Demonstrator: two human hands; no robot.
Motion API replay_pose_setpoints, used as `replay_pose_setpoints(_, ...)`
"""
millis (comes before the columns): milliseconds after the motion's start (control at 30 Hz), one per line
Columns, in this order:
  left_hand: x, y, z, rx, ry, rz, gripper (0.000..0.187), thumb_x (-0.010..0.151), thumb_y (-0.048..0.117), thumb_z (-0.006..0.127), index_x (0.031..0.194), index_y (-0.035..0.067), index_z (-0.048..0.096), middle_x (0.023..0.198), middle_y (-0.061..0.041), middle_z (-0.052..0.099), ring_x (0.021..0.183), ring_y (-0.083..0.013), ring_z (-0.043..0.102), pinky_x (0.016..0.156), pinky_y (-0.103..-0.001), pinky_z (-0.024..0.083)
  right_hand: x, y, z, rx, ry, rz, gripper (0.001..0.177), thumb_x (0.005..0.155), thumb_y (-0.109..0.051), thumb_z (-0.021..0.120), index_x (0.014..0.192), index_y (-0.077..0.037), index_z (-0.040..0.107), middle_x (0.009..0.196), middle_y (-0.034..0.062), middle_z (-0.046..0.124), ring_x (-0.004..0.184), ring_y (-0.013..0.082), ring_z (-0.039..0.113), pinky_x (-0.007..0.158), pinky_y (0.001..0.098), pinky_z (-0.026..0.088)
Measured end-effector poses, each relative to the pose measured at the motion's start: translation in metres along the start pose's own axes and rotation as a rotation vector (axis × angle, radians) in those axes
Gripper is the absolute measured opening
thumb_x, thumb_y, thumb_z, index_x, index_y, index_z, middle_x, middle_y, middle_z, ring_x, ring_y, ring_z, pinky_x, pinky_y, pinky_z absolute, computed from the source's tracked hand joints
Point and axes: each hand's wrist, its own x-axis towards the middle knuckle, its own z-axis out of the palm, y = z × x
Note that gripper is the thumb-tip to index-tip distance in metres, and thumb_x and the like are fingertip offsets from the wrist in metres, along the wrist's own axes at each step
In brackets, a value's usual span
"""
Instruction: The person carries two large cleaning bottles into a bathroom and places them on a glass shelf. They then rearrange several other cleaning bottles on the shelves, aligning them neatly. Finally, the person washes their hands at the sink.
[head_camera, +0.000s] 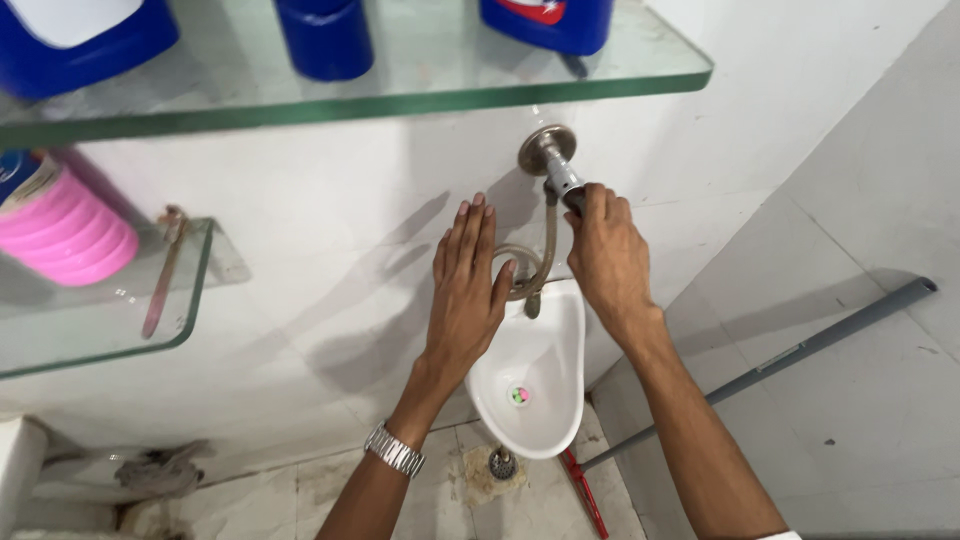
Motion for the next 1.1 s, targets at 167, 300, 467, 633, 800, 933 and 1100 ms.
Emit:
replay_pose_setpoints(167,-0.001,-0.008,0.001,0.004,0.032,0.031,0.066,0.110,0.029,0.047,0.163,0.002,0.019,0.172,-0.014,0.016,0.160,-0.0318,0.016,0.130,-0.053,0.017,-0.003,-0.003,0.005,-0.046,0.007,0.050,0.037,0.106,-0.027,0.062,0.122,0.005,0.051,0.098,0.0250,0.062,0.078,0.0391,0.065,0.059,0.0489,0.055)
replay_pose_setpoints(300,-0.001,-0.009,0.001,0.030,0.008,0.027,0.067,0.109,0.029,0.047,0.163,0.003,0.018,0.172,-0.013,0.015,0.161,-0.0313,0.015,0.130,-0.052,0.016,0.001,-0.001,0.004,-0.040,0.008,0.003,0.035,0.109,-0.029,0.059,0.108,0.005,0.053,0.089,0.0222,0.065,0.078,0.0385,0.067,0.056,0.0483,0.055)
replay_pose_setpoints(467,0.002,-0.008,-0.002,0.023,-0.010,0.023,0.066,0.109,0.030,0.045,0.164,0.003,0.018,0.173,-0.013,0.015,0.160,-0.0307,0.015,0.130,-0.053,0.015,0.002,0.000,0.006,-0.025,-0.020,0.037,0.036,0.108,-0.030,0.059,0.105,0.004,0.053,0.081,0.0226,0.066,0.063,0.0374,0.068,0.050,0.0468,0.055)
replay_pose_setpoints(633,0.004,-0.010,0.003,0.035,-0.030,0.009,0.066,0.110,0.031,0.044,0.164,0.004,0.018,0.172,-0.012,0.015,0.160,-0.0296,0.015,0.129,-0.053,0.015,0.002,0.006,0.016,-0.019,0.019,0.011,0.035,0.110,-0.029,0.057,0.101,0.004,0.051,0.079,0.0215,0.067,0.056,0.0361,0.068,0.044,0.0452,0.054)
replay_pose_setpoints(800,0.005,-0.011,0.010,0.034,-0.022,0.034,0.065,0.110,0.032,0.044,0.164,0.005,0.018,0.173,-0.012,0.015,0.161,-0.0290,0.015,0.131,-0.052,0.015,0.002,0.005,0.020,-0.072,-0.007,0.059,0.038,0.111,-0.033,0.053,0.101,0.003,0.051,0.071,0.0204,0.067,0.052,0.0355,0.068,0.042,0.0446,0.053)
replay_pose_setpoints(933,0.006,-0.009,0.015,0.042,-0.024,0.034,0.065,0.109,0.031,0.044,0.163,0.004,0.018,0.172,-0.013,0.015,0.160,-0.0293,0.015,0.130,-0.053,0.014,0.006,-0.010,0.020,0.010,-0.040,0.221,0.045,0.113,-0.038,0.048,0.096,0.002,0.056,0.063,0.0171,0.069,0.053,0.0353,0.068,0.049,0.0458,0.053)
replay_pose_setpoints(1100,0.005,-0.005,0.017,0.039,-0.014,0.040,0.066,0.109,0.030,0.044,0.164,0.004,0.018,0.172,-0.013,0.015,0.160,-0.0291,0.015,0.130,-0.053,0.014,0.009,-0.026,0.001,0.348,-0.211,0.469,0.052,0.108,-0.044,0.042,0.106,0.004,0.062,0.073,0.0117,0.072,0.057,0.0313,0.073,0.055,0.0449,0.058)
